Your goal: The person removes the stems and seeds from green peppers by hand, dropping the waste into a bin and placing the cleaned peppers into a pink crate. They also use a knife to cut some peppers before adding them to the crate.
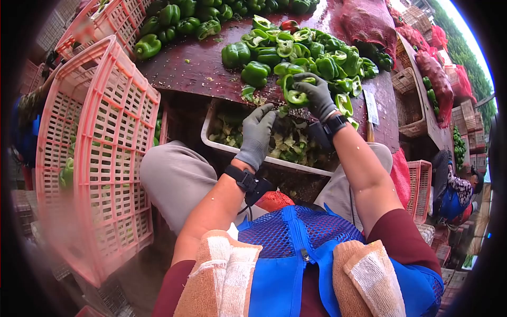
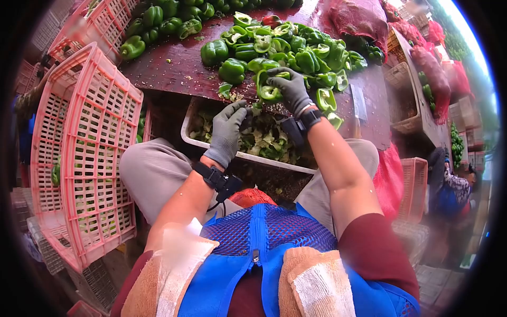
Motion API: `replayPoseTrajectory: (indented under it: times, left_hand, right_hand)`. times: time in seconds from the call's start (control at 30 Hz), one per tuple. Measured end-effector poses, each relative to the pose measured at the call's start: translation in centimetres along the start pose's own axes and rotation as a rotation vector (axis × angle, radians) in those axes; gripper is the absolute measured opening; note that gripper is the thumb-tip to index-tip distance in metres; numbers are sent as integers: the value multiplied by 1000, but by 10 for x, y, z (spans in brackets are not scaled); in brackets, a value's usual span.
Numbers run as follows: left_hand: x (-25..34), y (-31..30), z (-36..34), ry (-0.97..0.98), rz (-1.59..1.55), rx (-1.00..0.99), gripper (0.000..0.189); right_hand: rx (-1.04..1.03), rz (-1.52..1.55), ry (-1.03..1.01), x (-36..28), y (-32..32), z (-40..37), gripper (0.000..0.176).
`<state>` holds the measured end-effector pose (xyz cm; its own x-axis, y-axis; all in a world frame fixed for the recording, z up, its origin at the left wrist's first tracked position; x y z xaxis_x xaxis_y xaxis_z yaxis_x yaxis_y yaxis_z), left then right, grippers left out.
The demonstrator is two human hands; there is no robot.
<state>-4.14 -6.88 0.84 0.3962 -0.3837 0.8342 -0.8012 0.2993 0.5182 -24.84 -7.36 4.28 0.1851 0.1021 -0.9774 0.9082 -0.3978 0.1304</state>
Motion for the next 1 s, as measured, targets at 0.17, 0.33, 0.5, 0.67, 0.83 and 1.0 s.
replayPoseTrajectory:
  times: [0.17, 0.33, 0.5, 0.67, 0.83, 1.0]
  left_hand:
    - [60, -5, 6, 297, 79, 56, 42]
    - [91, -6, -3, 339, 50, -118, 47]
    - [99, -27, -8, 247, -507, 47, 41]
    - [72, -39, 0, 239, -482, 189, 21]
    - [92, -32, -16, 212, -329, 187, 18]
    - [116, -49, -26, 139, -668, 231, 21]
  right_hand:
    - [-189, 254, 117, -24, 37, -44, 27]
    - [-283, 106, 175, -46, 78, -70, 26]
    - [-397, 74, -203, -137, 149, -64, 20]
    - [-743, 272, -460, -242, 331, -69, 28]
    - [-789, -267, -1103, -248, 414, -46, 48]
    - [-535, -988, -740, -191, 279, 49, 34]
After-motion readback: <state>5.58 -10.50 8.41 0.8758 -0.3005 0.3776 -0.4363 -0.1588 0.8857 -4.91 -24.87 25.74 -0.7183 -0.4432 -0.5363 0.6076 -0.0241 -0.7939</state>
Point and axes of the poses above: each hand's wrist, its own z-axis towards the middle knuckle, its own y-axis out of the palm, x = y × z, the point moved 6 cm from there along z, towards the middle knuckle, and after that the axes turned 2 degrees about y, right-handed, at the moved point
